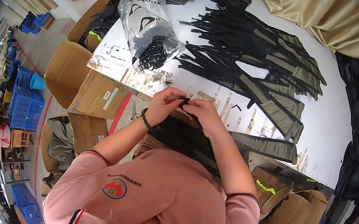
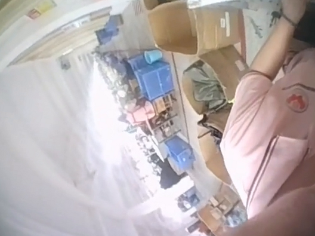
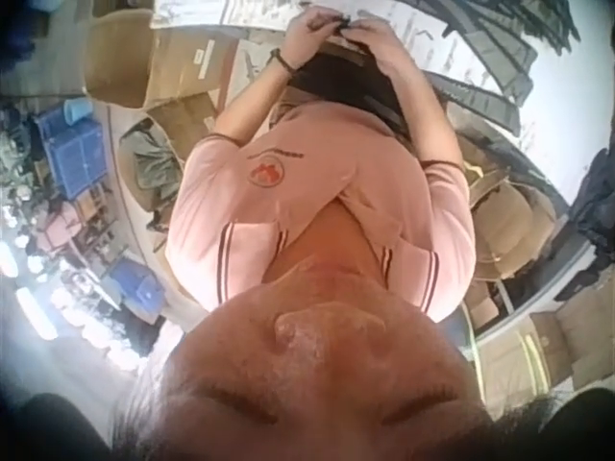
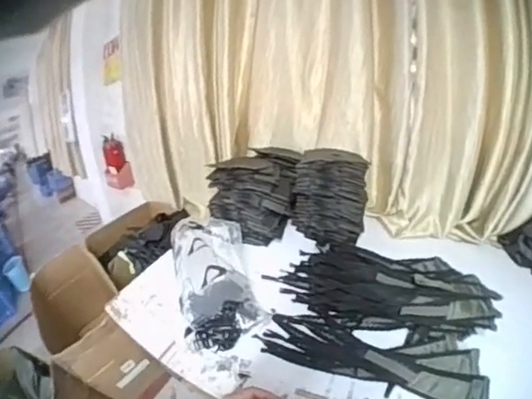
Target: Assembling black mesh straps by attaching plastic buckles.
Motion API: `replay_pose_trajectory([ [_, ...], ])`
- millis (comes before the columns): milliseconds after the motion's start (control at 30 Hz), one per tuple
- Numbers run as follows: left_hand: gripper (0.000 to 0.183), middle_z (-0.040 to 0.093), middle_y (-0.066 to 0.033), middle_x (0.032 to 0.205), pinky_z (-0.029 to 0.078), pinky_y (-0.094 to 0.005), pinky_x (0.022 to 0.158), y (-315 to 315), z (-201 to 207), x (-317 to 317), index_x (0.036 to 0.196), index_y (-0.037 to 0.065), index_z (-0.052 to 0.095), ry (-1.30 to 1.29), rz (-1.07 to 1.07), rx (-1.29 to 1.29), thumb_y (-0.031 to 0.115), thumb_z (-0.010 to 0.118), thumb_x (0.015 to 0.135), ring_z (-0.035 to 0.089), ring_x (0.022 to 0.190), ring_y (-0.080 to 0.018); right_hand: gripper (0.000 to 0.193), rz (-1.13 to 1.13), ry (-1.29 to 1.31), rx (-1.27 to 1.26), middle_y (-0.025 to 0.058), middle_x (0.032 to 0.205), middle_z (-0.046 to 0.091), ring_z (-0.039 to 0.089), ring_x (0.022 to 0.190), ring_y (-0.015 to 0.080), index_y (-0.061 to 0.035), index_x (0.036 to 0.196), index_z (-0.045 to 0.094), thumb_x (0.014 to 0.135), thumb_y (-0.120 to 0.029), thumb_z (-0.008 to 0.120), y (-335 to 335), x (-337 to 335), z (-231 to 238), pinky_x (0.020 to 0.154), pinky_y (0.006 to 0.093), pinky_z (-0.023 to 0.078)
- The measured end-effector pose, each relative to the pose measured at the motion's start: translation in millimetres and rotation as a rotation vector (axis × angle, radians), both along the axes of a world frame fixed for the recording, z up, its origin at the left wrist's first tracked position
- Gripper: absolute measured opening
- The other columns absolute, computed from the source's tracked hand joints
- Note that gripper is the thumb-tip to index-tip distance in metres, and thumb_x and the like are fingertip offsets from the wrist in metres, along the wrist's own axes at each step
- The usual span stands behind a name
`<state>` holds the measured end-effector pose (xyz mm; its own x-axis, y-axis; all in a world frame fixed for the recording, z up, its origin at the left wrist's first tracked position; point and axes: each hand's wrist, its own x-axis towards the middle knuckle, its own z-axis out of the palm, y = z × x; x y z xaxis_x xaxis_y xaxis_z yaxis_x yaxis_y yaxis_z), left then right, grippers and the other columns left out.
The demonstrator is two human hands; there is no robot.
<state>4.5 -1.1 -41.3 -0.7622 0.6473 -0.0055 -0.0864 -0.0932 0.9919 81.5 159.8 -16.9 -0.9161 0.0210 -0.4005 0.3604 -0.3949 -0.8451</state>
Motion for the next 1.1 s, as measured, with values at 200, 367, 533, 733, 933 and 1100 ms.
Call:
replay_pose_trajectory([
  [200,0.021,0.063,-0.0036,0.092,0.049,-0.0218,0.072,1,0,6,0.101,0.002,0.057,0.064,0.013,0.012,-0.008,0.058,0.082,0.060,0.083,-0.0086,0.011,-0.040,0.059,-0.028,0.0010,0.075,0.061,0.053,0.069,0.0077,-0.0006,0.088,0.066,0.081,-0.009,0.064,5,0,1,0.063,0.0208,0.041],
  [367,0.025,0.061,-0.0064,0.095,0.051,-0.0247,0.074,6,-1,-3,0.098,0.002,0.060,0.372,0.123,0.022,-0.012,0.060,0.078,0.063,0.085,-0.0148,0.011,-0.113,0.157,0.126,-0.0010,0.074,0.059,0.050,0.067,0.0057,-0.0012,0.087,0.065,0.082,-0.011,0.064,-3,-9,-3,0.061,0.0205,0.039],
  [533,0.022,0.062,-0.0094,0.091,0.051,-0.0276,0.073,-1,16,2,0.095,0.004,0.063,0.528,0.275,-0.130,-0.007,0.063,0.076,0.063,0.084,-0.0190,0.012,-0.135,0.194,0.196,-0.0015,0.079,0.058,0.050,0.072,0.0056,-0.0038,0.089,0.064,0.084,-0.014,0.062,-12,-17,-6,0.062,0.0209,0.039],
  [733,0.017,0.058,-0.0085,0.093,0.049,-0.0273,0.074,22,12,19,0.100,0.000,0.059,0.104,0.091,0.181,0.003,0.063,0.083,0.060,0.085,-0.0162,0.011,-0.208,0.235,-0.107,0.0013,0.080,0.057,0.051,0.071,0.0077,-0.0020,0.093,0.059,0.087,-0.011,0.057,1,2,-1,0.064,0.0208,0.040],
  [933,0.017,0.057,-0.0082,0.094,0.049,-0.0277,0.074,5,22,17,0.100,0.000,0.059,0.307,0.119,0.102,0.000,0.061,0.084,0.059,0.087,-0.0166,0.011,-0.226,0.231,-0.127,-0.0019,0.074,0.051,0.044,0.066,0.0072,-0.0055,0.087,0.055,0.090,-0.016,0.057,-17,-3,6,0.063,0.0206,0.036],
  [1100,0.019,0.058,-0.0094,0.095,0.048,-0.0289,0.076,5,20,6,0.100,0.000,0.061,0.550,0.163,0.048,-0.001,0.061,0.082,0.059,0.089,-0.0212,0.011,-0.277,0.291,-0.002,-0.0012,0.072,0.051,0.042,0.065,0.0060,-0.0043,0.084,0.055,0.090,-0.013,0.056,-21,-7,9,0.061,0.0204,0.034],
])
